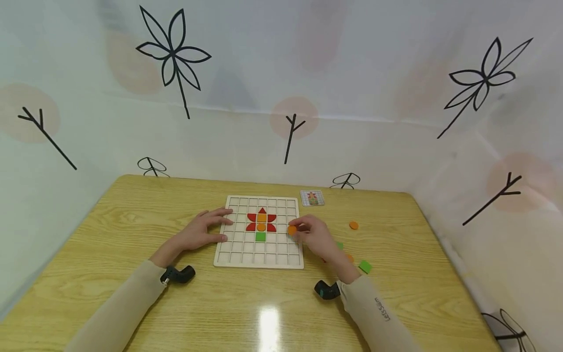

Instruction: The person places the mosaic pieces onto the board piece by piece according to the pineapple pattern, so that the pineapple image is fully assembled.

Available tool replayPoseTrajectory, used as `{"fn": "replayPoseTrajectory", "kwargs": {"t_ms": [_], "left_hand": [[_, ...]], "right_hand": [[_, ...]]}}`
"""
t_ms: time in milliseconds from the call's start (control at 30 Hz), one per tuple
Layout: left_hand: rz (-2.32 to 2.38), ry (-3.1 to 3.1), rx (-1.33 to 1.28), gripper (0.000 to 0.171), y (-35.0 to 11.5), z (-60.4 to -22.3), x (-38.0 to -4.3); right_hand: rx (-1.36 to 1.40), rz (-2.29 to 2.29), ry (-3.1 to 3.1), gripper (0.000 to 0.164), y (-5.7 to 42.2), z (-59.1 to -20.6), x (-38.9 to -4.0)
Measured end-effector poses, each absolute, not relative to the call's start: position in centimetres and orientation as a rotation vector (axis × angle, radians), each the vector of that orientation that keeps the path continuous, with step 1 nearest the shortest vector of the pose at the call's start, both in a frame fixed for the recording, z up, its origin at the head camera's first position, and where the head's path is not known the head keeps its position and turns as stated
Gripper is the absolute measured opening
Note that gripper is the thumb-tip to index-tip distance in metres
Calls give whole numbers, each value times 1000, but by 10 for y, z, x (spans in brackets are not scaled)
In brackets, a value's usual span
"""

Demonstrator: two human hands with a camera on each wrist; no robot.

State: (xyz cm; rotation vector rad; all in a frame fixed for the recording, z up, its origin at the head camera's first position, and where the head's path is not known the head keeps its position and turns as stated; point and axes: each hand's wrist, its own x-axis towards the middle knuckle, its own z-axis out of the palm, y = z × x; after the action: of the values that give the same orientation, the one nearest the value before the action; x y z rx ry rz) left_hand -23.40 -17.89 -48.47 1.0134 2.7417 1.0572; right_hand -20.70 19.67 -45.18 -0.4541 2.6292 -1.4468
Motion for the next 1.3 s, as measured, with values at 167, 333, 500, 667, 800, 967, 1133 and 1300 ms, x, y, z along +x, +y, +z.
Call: {"fn": "replayPoseTrajectory", "kwargs": {"t_ms": [167, 333, 500, 667, 800, 967, 1133, 1300], "left_hand": [[1065, 2743, 1017, 41, -178, -484, -234], [1056, 2746, 1010, 40, -178, -484, -233], [1064, 2745, 1001, 40, -179, -483, -233], [1058, 2746, 997, 41, -178, -485, -234], [1053, 2747, 994, 41, -178, -485, -234], [1068, 2743, 996, 41, -178, -484, -233], [1060, 2744, 985, 41, -178, -485, -233], [1051, 2749, 981, 41, -178, -487, -234]], "right_hand": [[-531, -1410, 2594, 22, 175, -457, -211], [-570, -1367, 2558, 21, 166, -463, -216], [-606, -1377, 2484, 21, 166, -464, -220], [-559, -1335, 2476, 19, 166, -462, -223], [-550, -1284, 2488, 18, 164, -457, -222], [-550, -1192, 2517, 16, 161, -455, -224], [-575, -1145, 2516, 15, 157, -451, -226], [-597, -1154, 2469, 15, 154, -449, -227]]}}
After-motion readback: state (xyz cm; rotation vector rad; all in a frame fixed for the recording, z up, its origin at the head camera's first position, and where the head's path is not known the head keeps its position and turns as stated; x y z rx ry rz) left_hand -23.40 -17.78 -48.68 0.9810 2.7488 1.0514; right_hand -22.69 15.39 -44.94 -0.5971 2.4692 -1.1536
